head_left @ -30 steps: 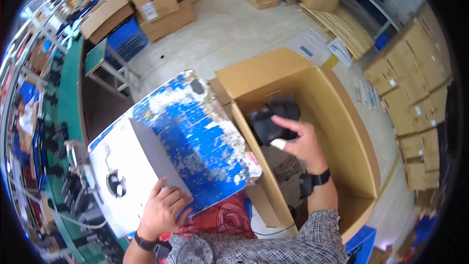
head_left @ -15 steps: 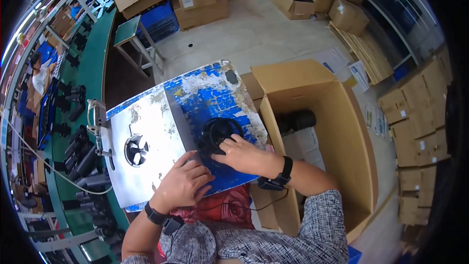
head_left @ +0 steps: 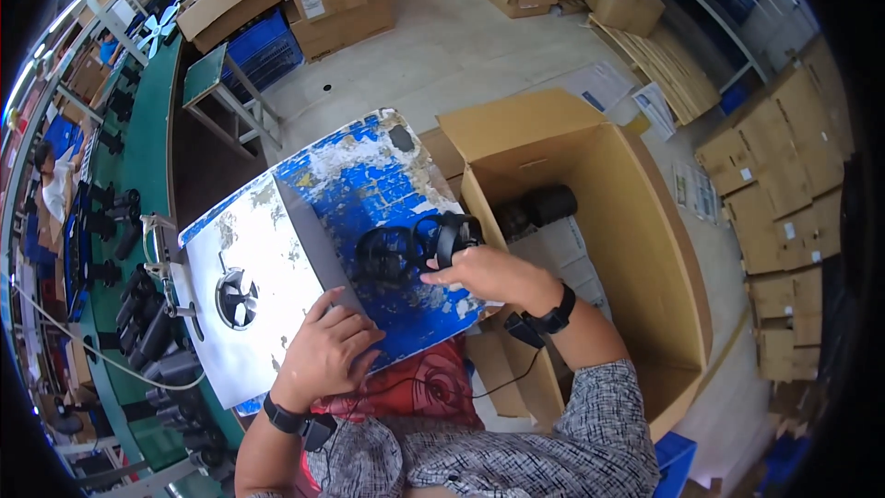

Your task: The person packs a tube and base into a box, then retrieves a base and a cylinder to assemble them using a machine. They repeat this assembly process multiple times, placing the finished units onto a conveyor belt.

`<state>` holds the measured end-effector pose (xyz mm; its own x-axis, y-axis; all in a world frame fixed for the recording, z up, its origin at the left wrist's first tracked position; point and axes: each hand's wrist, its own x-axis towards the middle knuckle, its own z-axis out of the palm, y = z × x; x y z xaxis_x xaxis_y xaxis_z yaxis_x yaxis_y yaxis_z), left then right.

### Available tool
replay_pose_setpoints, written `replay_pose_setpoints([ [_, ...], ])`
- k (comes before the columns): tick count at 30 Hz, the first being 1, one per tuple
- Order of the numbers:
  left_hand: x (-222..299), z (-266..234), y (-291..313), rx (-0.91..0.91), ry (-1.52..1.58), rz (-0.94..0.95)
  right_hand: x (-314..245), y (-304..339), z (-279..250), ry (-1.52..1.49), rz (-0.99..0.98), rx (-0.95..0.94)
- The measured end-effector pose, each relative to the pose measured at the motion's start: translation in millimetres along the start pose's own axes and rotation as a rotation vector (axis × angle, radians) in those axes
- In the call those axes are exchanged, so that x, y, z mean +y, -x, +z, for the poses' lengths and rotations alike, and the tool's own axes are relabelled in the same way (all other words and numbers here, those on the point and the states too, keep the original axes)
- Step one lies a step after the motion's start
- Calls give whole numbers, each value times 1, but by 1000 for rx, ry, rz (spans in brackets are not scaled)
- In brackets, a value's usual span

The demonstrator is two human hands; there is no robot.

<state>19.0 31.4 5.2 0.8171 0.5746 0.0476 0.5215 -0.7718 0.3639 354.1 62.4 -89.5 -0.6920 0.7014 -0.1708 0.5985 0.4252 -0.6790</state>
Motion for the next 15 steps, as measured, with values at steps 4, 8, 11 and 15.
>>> replay_pose_setpoints([
  [4, 2, -1, -2, 2, -3, -4, 8, 6, 6, 96, 3, 99],
  [8, 5, -1, -4, 0, 4, -12, 6, 20, 16, 139, -80, 335],
  [11, 6, -2, -4, -5, 6, -22, -3, 29, 16, 61, -7, 315],
  [15, 6, -1, -7, -9, 2, -31, -1, 34, 16, 90, -49, 391],
])
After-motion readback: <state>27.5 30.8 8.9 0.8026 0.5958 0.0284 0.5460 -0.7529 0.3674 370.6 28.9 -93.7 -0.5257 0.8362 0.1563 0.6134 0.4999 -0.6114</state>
